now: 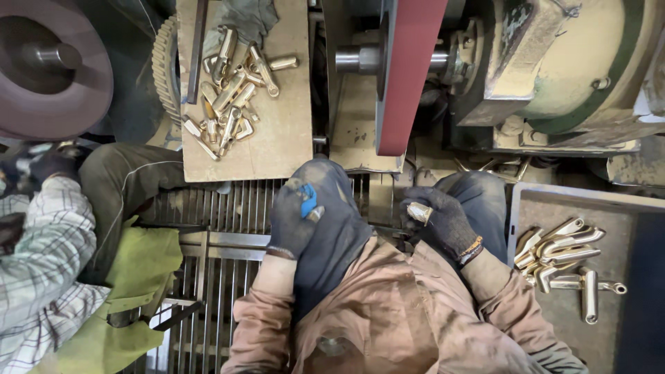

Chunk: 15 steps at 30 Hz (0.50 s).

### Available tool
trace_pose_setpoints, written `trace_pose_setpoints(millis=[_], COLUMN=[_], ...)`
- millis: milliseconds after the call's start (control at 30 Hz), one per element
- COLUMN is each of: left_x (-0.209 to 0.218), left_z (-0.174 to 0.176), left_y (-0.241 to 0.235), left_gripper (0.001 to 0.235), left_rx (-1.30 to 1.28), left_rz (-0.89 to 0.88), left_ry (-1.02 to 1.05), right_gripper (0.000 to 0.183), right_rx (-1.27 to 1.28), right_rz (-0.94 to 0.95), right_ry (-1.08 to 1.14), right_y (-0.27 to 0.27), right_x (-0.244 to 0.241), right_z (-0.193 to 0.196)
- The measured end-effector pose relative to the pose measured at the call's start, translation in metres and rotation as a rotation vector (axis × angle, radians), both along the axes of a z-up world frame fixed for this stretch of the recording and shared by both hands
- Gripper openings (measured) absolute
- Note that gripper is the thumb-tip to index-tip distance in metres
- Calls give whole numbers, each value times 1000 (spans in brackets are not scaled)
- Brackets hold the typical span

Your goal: The person uses a belt sander to grind and polish several metal components, picking them up from a tray and holding them against the moving belt before placing them in a bin.

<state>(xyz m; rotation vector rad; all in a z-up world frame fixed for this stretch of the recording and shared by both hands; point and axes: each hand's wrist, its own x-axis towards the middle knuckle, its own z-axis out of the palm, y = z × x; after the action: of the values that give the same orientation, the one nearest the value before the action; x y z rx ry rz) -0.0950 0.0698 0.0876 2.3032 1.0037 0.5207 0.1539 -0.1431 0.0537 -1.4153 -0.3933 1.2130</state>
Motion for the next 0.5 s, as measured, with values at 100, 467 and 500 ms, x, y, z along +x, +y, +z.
trace_pose_setpoints(millis=[100, 467, 500], left_x=[-9, -40, -42], left_z=[3, -21, -21], left_y=[-13, -34, -38], left_gripper=[42, 53, 54], left_rx=[-42, -45, -38], left_rz=[-20, -6, -3], left_ry=[9, -60, -87], right_gripper=[34, 34, 34], right_rx=[-34, -48, -47], right_rz=[-21, 42, 44], right_ry=[55, -49, -49], right_y=[2, 1, 1], right_x=[0, 0, 0], right_z=[0, 8, 9])
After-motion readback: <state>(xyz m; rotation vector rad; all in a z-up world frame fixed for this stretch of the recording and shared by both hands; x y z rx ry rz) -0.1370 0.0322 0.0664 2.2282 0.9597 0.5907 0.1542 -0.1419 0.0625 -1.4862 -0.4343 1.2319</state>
